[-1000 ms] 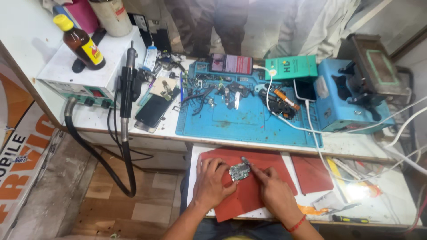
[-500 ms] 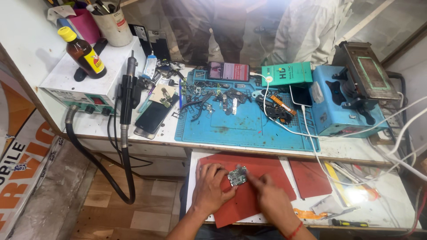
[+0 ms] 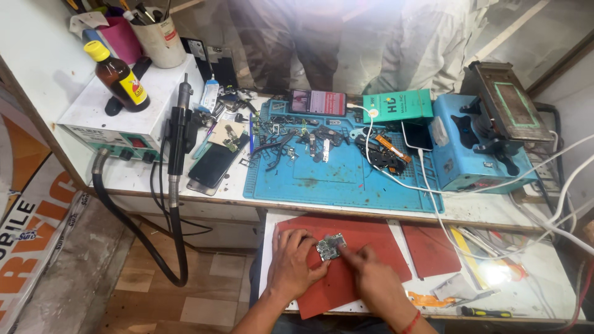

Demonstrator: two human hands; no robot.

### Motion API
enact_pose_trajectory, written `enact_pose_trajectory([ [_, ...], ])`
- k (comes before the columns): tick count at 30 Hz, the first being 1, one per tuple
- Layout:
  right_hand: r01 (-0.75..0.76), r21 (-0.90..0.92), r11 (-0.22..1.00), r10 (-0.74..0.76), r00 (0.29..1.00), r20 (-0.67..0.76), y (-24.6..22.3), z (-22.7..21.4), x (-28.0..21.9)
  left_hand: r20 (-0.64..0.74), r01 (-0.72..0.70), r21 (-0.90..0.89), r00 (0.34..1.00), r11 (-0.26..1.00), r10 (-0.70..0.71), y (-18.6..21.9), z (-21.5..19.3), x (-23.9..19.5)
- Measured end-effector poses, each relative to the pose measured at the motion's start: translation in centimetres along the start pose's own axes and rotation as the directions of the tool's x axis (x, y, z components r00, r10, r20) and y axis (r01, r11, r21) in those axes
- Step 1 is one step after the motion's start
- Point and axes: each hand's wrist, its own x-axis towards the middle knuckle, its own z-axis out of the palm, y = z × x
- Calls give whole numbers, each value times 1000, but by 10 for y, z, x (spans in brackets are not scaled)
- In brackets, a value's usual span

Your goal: The person repeatedly rubs a small electronic component on a red sanding pad using a small tool. The component is flipped and repositioned multiple times while the person continues to rub its surfaces.

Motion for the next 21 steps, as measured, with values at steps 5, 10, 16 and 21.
enact_pose_trajectory([
  [5, 96, 11, 995, -97, 995, 11, 1, 0, 7, 22, 18, -3, 1000, 1000, -18, -4, 1, 2],
  [10, 18, -1, 1000, -18, 997, -77, 6, -2, 1, 10, 21, -20, 1000, 1000, -20, -3, 5, -2],
  [16, -9, -15, 1000, 8, 999, -46, -1, -5, 5, -26, -20, 8, 999, 1000, 20, -5, 2, 4],
  [21, 98, 11, 995, -98, 995, -22, 7, 4, 0, -12, -10, -32, 1000, 999, 9, -9, 7, -5],
])
